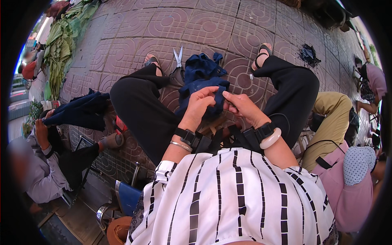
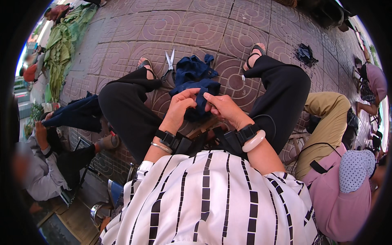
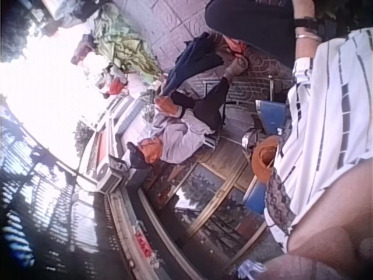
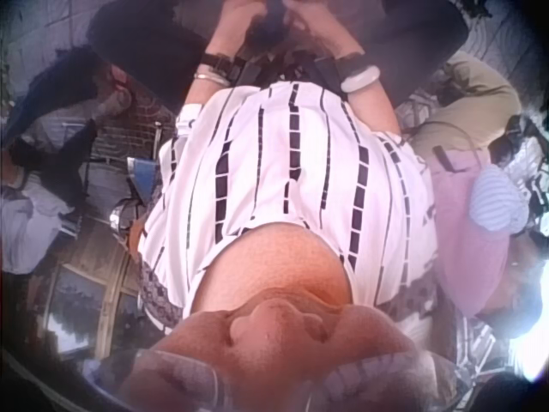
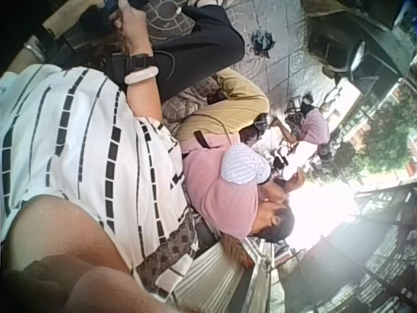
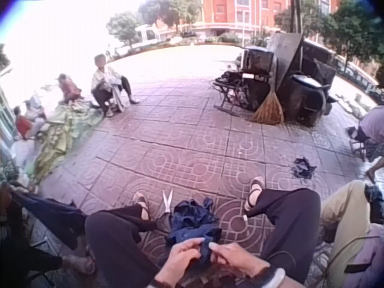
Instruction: Mending a piece of blue fabric using a needle and thread while sitting outdoors.
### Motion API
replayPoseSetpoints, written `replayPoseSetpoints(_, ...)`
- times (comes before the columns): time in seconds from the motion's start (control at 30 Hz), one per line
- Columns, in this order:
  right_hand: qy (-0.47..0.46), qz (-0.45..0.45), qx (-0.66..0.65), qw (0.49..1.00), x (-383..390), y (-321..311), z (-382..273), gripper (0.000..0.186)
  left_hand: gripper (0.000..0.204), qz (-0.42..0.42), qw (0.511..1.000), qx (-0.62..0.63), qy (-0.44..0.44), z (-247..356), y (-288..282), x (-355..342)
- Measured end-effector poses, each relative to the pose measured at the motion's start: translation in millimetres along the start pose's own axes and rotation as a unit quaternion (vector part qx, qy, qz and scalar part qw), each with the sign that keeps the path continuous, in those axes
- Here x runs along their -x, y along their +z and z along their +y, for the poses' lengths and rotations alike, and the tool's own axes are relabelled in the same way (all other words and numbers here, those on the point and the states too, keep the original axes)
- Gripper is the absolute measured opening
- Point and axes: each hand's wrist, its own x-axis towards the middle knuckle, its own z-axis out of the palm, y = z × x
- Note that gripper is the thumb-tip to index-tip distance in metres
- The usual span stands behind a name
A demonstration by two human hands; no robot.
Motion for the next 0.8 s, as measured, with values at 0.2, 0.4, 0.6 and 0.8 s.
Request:
replayPoseSetpoints(0.2, -0.003, -0.007, 0.003, 1.000, -1.5, -0.6, -0.2, 0.045, 0.038, -0.010, 1.000, -0.007, -0.005, -0.6, -0.1, -1.1)
replayPoseSetpoints(0.4, -0.014, -0.002, 0.001, 1.000, -4.0, -2.5, 3.5, 0.045, 0.040, -0.005, 1.000, 0.005, -0.011, 1.1, 0.4, -1.3)
replayPoseSetpoints(0.6, -0.002, 0.004, -0.020, 1.000, 0.6, -2.4, 0.2, 0.046, 0.041, 0.003, 1.000, 0.018, -0.010, 5.7, 1.7, 0.1)
replayPoseSetpoints(0.8, -0.003, 0.015, -0.020, 1.000, 1.8, -2.2, -1.3, 0.048, 0.042, -0.004, 1.000, 0.023, -0.012, 4.9, 1.1, 0.8)
